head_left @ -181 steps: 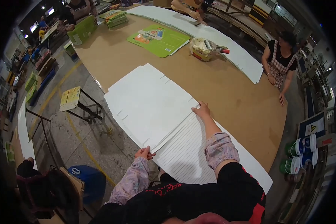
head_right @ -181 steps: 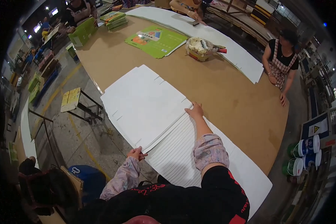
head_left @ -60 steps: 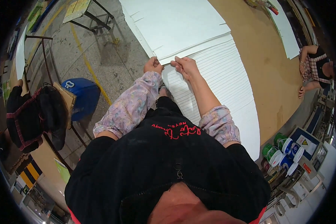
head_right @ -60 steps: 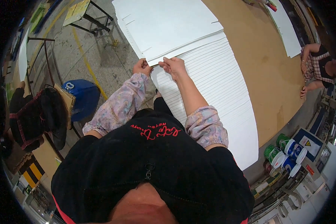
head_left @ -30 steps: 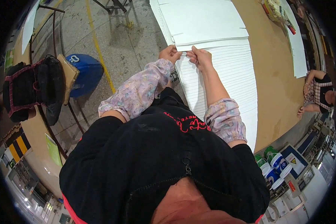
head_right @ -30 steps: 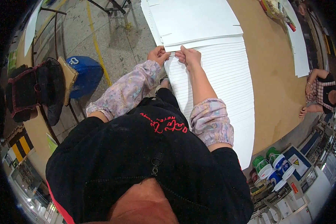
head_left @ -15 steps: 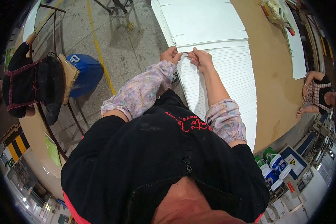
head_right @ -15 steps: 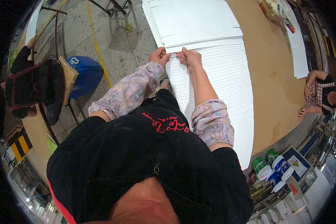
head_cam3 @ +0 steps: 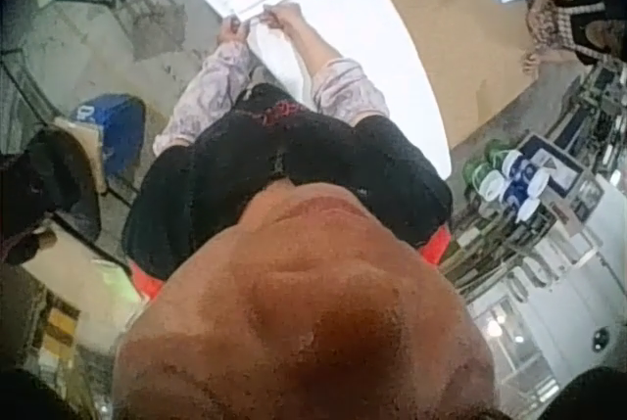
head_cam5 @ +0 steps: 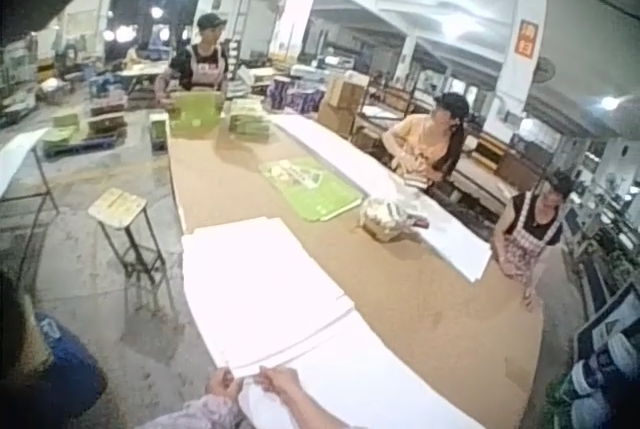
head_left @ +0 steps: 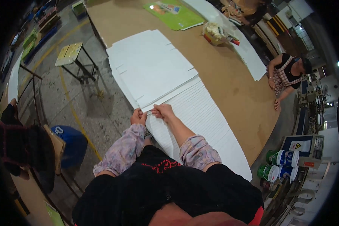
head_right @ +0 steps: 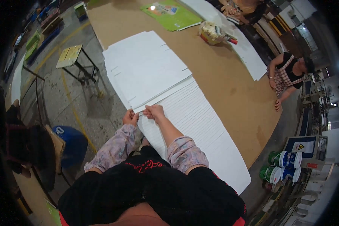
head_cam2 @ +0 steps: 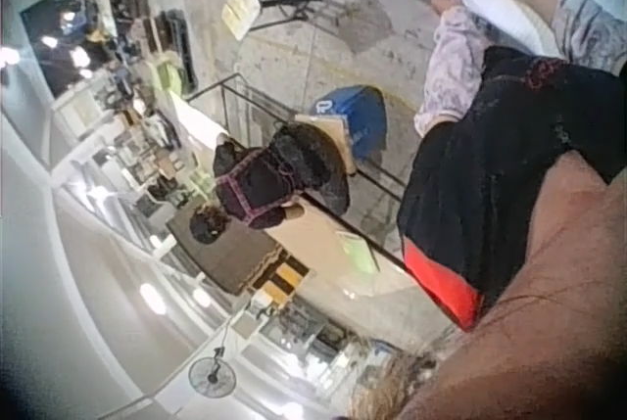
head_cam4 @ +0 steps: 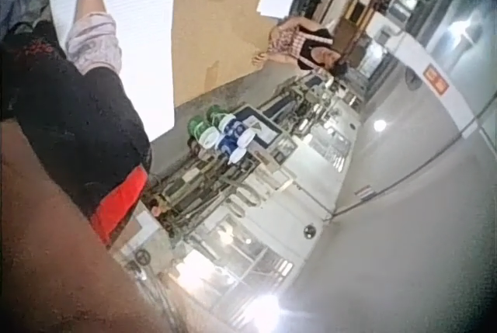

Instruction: The worker is flipping through a stack of large paper sheets, likely for counting or quality inspection.

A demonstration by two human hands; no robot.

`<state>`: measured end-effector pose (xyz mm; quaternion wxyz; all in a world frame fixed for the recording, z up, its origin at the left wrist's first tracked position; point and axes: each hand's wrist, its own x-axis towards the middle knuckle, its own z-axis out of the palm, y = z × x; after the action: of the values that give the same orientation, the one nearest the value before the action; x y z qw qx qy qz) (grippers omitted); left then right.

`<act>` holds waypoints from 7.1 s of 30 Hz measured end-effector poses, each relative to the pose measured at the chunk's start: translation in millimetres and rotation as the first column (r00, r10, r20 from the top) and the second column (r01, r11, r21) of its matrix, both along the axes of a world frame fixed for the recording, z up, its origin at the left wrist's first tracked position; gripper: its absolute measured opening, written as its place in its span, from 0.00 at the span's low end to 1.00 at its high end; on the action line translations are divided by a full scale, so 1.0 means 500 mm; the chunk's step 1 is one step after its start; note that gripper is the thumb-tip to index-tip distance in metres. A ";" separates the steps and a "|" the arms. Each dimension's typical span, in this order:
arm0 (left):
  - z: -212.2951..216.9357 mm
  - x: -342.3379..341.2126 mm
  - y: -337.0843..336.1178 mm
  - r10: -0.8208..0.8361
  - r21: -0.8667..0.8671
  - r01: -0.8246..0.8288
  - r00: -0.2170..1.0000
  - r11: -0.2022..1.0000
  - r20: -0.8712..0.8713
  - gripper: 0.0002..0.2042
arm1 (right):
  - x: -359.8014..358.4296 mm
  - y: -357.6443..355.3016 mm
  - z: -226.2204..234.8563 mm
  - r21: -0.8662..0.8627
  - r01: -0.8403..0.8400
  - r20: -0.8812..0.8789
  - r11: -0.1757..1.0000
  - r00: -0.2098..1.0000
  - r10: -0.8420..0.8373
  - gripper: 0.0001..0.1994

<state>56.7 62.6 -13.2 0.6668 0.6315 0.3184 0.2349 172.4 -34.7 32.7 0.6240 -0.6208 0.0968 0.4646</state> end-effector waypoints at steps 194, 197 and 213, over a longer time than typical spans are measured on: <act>0.075 -0.012 0.034 -0.141 -0.073 0.130 0.973 0.989 -0.183 0.22 | 0.358 -0.139 -0.005 -0.315 0.156 0.436 0.936 0.900 -0.004 0.06; 0.075 -0.014 0.036 -0.163 -0.056 0.155 0.968 0.986 -0.191 0.22 | 0.351 -0.138 -0.004 -0.309 0.178 0.433 0.934 0.901 -0.028 0.06; 0.065 -0.007 0.025 -0.091 0.048 0.108 0.961 0.993 -0.262 0.21 | 0.343 -0.147 -0.004 -0.194 0.208 0.437 0.959 0.893 -0.105 0.06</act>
<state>53.1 75.1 19.1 0.6106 0.6923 0.3633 0.1262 343.7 -108.1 30.8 0.5875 -0.7663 0.0637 0.2522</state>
